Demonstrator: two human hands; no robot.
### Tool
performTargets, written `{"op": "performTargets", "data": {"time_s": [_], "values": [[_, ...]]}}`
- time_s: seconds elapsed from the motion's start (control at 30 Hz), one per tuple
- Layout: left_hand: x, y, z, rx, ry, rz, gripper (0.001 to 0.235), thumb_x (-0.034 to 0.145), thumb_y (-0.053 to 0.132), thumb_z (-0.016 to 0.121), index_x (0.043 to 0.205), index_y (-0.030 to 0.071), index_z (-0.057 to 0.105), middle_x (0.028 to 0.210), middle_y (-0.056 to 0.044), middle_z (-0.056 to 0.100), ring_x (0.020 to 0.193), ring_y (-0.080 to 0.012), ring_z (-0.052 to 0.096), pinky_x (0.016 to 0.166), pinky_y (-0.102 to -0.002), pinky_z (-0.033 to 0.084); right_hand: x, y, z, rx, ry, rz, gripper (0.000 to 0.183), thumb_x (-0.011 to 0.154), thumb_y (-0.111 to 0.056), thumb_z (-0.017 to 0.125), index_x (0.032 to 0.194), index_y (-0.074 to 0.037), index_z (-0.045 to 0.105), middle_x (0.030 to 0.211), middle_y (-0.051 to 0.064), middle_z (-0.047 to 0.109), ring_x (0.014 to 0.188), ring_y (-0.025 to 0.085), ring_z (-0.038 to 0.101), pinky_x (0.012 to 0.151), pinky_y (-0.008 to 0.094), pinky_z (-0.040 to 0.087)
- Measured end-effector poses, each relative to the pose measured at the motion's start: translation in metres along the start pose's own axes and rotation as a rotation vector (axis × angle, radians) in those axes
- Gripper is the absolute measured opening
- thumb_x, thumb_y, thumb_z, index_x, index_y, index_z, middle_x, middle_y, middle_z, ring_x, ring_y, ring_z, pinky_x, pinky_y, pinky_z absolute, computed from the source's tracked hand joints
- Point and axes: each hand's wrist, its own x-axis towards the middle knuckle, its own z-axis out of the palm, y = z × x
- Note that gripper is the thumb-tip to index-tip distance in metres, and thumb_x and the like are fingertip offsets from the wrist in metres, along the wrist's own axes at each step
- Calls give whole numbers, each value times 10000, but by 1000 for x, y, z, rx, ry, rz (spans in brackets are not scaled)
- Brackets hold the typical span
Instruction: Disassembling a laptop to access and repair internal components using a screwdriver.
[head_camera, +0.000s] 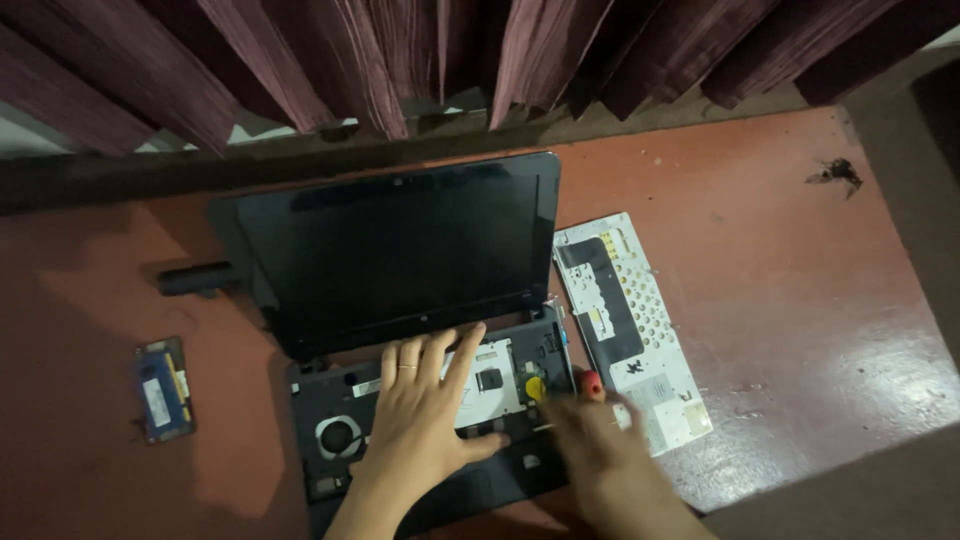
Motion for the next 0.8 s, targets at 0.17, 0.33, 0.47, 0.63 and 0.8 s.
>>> {"op": "performTargets", "data": {"time_s": [0.17,0.33,0.47,0.63,0.8], "values": [[0,-1,0,-23,6,4,1231,592,786,829,1515,164,304,1329,-89,456,1151,-325,435,1000,-502,295,-9,51,-22,105,232,596,178,813,-120,695,986,-83,679,1011,97,678,817,206,711,659,345,571],[4,1,2,-35,-58,-40,1258,576,782,854,1526,197,274,1341,-85,438,1163,-337,414,1004,-535,280,-15,94,-28,-132,147,305,192,840,-63,665,1020,-91,725,1006,40,725,871,216,684,795,388,518],[5,4,7,2,-52,-49,1279,586,807,836,1542,192,249,1349,-87,432,1181,-340,411,1012,-539,279,-14,107,-30,-102,127,227,264,825,38,614,1013,-108,729,942,46,722,812,230,668,868,410,511],[7,5,7,34,-36,-32,1270,592,834,787,1540,174,260,1341,-101,445,1165,-334,417,990,-514,296,-14,121,-33,-133,53,166,229,805,19,640,976,-106,729,932,41,709,847,264,650,878,420,518],[7,5,4,-16,-37,-41,1249,599,783,820,1539,176,264,1344,-88,433,1164,-334,411,984,-507,296,-4,123,-41,-219,14,-32,207,811,38,653,986,-59,707,909,65,660,792,258,622,840,407,522]]}}
